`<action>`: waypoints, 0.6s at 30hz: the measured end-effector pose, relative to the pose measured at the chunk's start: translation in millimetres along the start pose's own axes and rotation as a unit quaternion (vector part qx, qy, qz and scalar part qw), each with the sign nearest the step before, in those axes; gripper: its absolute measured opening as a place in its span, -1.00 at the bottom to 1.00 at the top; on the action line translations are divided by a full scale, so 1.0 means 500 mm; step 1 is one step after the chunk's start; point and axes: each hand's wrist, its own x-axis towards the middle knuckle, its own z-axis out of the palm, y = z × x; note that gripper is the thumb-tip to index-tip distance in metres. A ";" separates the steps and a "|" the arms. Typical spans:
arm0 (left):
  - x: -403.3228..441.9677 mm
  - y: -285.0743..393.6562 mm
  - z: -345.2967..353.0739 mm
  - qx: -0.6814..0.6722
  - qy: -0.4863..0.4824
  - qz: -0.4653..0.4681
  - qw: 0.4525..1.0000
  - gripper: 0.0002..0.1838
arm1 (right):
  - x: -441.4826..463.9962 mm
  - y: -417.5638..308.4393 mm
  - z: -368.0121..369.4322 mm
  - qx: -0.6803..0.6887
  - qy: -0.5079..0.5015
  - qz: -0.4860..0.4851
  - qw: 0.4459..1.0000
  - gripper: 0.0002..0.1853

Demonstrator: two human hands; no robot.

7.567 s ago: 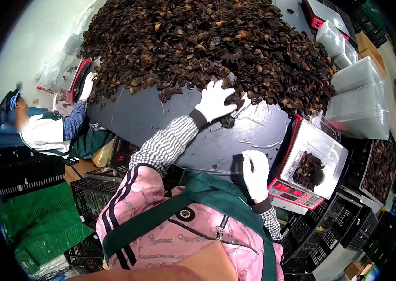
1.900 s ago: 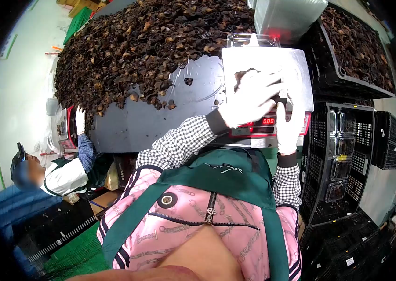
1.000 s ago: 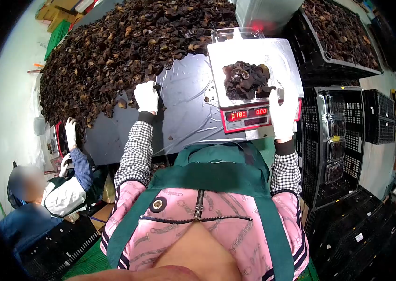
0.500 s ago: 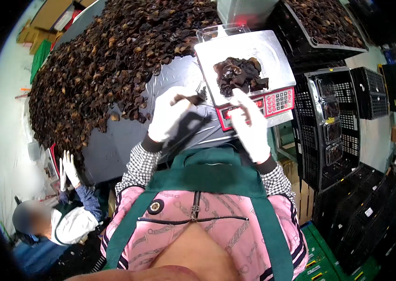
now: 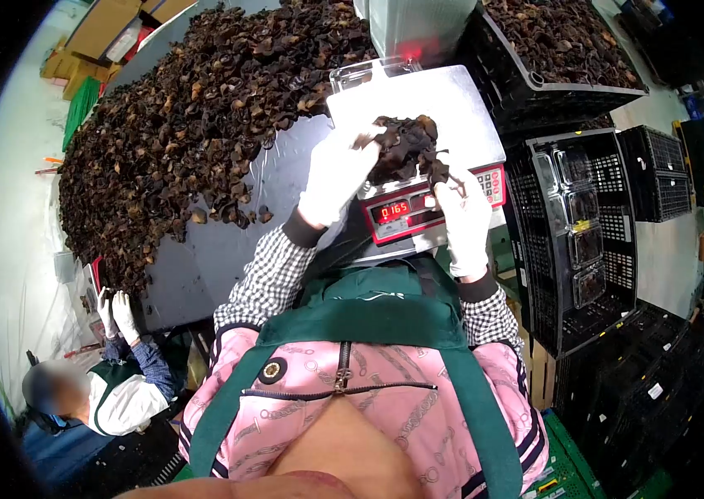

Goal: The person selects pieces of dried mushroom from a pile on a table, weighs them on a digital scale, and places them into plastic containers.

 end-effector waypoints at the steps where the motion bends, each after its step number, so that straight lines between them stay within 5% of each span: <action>1: 0.011 -0.025 0.033 0.028 0.015 0.024 0.999 -0.72 | 0.020 0.030 -0.021 -0.027 0.026 -0.039 0.999 -0.63; 6: 0.059 -0.041 0.091 0.150 0.059 0.110 0.981 -0.70 | 0.094 -0.009 -0.042 -0.128 0.019 -0.148 0.981 -0.65; 8: 0.057 -0.030 0.092 0.112 0.061 0.059 0.990 -0.70 | 0.128 -0.027 -0.044 -0.244 -0.003 -0.131 0.961 -0.66; 9: 0.055 -0.029 0.088 0.098 0.055 0.037 0.993 -0.70 | 0.161 -0.002 -0.037 -0.183 -0.025 -0.201 0.962 -0.65; 10: 0.053 -0.029 0.082 0.084 0.051 0.014 0.995 -0.71 | 0.190 0.030 -0.049 -0.163 -0.070 -0.118 0.977 -0.63; 12: 0.046 -0.025 0.071 0.062 0.057 -0.035 0.996 -0.72 | 0.237 0.053 -0.038 -0.284 -0.117 -0.231 0.923 -0.62; 18: 0.030 -0.019 0.041 0.024 0.050 -0.101 0.993 -0.76 | 0.241 0.052 -0.046 -0.259 -0.085 -0.205 0.940 -0.65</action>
